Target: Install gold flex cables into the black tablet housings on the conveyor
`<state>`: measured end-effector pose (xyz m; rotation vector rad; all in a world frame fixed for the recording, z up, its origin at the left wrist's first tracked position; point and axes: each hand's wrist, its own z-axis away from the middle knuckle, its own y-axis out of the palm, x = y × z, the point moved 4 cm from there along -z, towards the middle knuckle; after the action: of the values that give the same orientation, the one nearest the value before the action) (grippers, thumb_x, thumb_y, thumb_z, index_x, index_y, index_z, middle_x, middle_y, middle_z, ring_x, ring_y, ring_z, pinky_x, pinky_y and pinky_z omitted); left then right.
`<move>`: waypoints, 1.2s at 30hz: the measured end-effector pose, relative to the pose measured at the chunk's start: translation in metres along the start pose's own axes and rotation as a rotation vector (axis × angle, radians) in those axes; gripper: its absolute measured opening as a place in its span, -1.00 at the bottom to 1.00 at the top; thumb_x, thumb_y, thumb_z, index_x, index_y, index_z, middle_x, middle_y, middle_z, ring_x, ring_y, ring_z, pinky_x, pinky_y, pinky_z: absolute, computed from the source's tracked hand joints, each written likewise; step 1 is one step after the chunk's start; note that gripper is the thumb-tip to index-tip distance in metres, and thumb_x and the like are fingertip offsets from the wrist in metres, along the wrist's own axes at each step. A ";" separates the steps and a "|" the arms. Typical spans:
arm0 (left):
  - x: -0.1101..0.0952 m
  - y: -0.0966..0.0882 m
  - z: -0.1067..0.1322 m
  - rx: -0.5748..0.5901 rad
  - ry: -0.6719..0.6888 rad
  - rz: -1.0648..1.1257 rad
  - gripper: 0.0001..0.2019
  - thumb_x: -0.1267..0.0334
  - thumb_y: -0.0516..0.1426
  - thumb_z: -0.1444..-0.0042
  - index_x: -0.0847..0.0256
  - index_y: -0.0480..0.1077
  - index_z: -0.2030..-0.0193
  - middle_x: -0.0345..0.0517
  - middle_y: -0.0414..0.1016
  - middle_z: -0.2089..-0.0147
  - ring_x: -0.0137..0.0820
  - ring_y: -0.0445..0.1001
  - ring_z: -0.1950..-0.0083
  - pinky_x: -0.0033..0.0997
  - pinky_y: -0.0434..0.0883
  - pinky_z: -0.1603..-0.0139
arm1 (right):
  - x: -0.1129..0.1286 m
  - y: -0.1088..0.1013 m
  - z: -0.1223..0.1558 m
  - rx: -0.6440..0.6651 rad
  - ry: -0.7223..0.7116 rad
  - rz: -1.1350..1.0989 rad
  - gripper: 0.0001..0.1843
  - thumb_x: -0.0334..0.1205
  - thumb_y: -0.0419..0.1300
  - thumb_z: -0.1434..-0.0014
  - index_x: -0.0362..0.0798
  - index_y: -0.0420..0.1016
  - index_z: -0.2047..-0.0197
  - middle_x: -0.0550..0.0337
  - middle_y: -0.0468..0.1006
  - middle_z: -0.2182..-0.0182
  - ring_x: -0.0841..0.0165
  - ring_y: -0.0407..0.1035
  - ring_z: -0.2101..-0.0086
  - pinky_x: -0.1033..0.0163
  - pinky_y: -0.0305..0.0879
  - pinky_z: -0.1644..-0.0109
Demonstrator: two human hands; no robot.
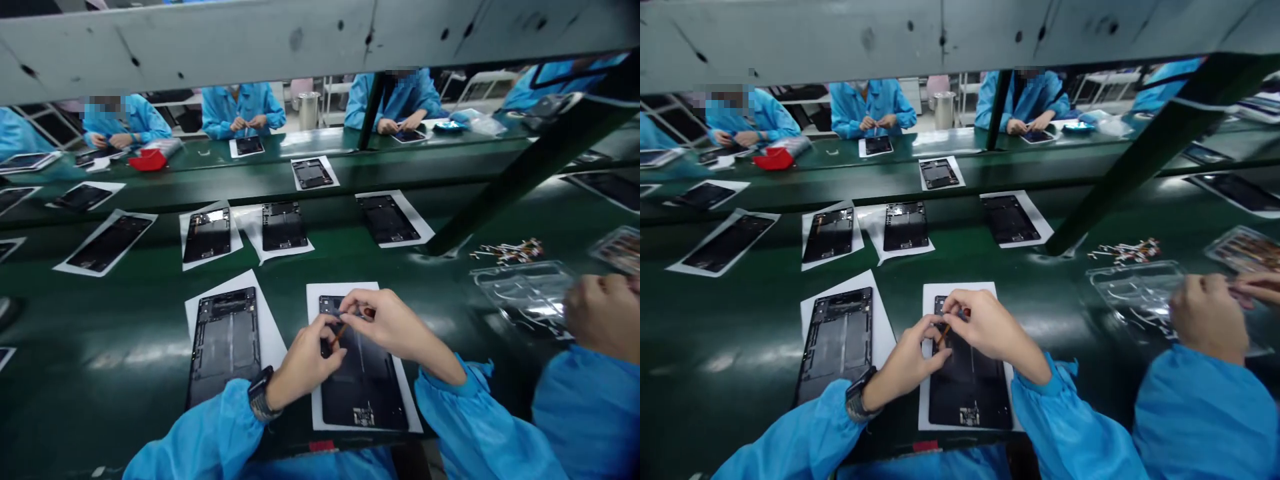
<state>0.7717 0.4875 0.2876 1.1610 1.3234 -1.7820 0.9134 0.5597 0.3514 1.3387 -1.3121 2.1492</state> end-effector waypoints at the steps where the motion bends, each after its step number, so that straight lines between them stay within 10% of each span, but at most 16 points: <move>1: 0.005 -0.003 0.004 -0.070 0.031 -0.114 -0.60 0.39 0.18 -0.16 0.16 0.23 -0.12 -0.21 0.49 0.28 -0.33 0.48 0.19 -0.31 0.38 0.07 | -0.006 0.003 -0.009 0.014 0.018 -0.046 -0.93 -0.28 0.20 -0.16 -0.06 0.51 0.31 0.26 0.53 0.47 0.44 0.33 0.49 0.35 0.16 0.41; 11: 0.019 -0.017 0.016 -0.185 0.467 -0.833 -0.83 0.48 -0.03 -0.32 0.33 0.35 0.08 -0.07 0.42 0.33 -0.28 0.40 0.27 -0.19 0.37 0.12 | -0.074 0.037 -0.062 0.125 0.144 -0.024 -0.89 -0.29 0.18 -0.12 -0.09 0.52 0.40 0.19 0.58 0.49 0.37 0.45 0.44 0.34 0.24 0.36; 21: 0.026 0.009 0.008 -0.154 0.455 -0.853 -0.87 0.44 -0.05 -0.33 0.31 0.31 0.12 -0.11 0.39 0.35 -0.30 0.39 0.34 -0.27 0.33 0.31 | -0.080 0.051 -0.080 0.150 0.138 0.272 -0.87 -0.45 0.18 -0.03 -0.04 0.49 0.44 0.22 0.52 0.44 0.38 0.36 0.39 0.32 0.13 0.29; 36: 0.030 0.011 0.013 0.005 0.497 -0.810 -0.85 0.44 -0.04 -0.36 0.36 0.28 0.00 -0.03 0.51 0.23 -0.33 0.52 0.24 -0.31 0.39 0.28 | -0.115 0.045 -0.118 0.372 0.372 0.412 -0.74 -0.16 0.46 0.22 -0.06 0.47 0.58 0.34 0.42 0.63 0.46 0.28 0.53 0.36 0.03 0.48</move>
<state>0.7648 0.4725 0.2571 1.2084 2.3313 -2.0878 0.8790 0.6549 0.2134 0.7522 -1.1471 2.8619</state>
